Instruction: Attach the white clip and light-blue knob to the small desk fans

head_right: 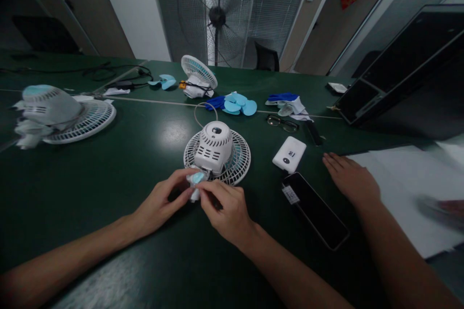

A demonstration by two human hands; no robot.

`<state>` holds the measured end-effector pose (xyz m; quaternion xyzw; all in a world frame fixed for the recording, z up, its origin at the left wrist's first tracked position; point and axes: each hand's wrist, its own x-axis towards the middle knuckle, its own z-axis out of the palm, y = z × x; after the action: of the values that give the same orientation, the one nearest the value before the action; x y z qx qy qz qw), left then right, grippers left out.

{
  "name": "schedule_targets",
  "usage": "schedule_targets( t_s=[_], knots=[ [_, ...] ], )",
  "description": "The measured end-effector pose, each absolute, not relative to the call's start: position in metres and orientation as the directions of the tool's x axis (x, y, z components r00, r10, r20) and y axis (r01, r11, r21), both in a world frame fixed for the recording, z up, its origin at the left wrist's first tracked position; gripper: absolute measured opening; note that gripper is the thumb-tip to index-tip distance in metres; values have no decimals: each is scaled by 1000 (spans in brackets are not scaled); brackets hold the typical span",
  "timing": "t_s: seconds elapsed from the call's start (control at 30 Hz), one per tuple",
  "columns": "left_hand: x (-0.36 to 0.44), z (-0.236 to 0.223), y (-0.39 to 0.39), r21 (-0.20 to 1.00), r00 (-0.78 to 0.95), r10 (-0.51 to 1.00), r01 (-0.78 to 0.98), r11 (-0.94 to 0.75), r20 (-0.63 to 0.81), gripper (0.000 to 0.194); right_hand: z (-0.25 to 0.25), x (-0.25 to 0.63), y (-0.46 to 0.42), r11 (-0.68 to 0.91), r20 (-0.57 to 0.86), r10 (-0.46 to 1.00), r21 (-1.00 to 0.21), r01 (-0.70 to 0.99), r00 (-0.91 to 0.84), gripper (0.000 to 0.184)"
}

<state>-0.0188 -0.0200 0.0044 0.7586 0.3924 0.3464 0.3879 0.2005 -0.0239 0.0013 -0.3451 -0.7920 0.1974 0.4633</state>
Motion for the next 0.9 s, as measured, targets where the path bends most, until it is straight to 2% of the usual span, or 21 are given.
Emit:
schedule_targets(
  t_s=[0.3,0.9],
  knots=[
    [-20,0,-20,861,440,877,353,-366,193,44,1,198,-22,690,574,724,-597,410,-383,32],
    [-18,6,-21,857,443,878,367,-362,181,42,2,196,-22,626,562,775,-617,476,-291,27]
  ],
)
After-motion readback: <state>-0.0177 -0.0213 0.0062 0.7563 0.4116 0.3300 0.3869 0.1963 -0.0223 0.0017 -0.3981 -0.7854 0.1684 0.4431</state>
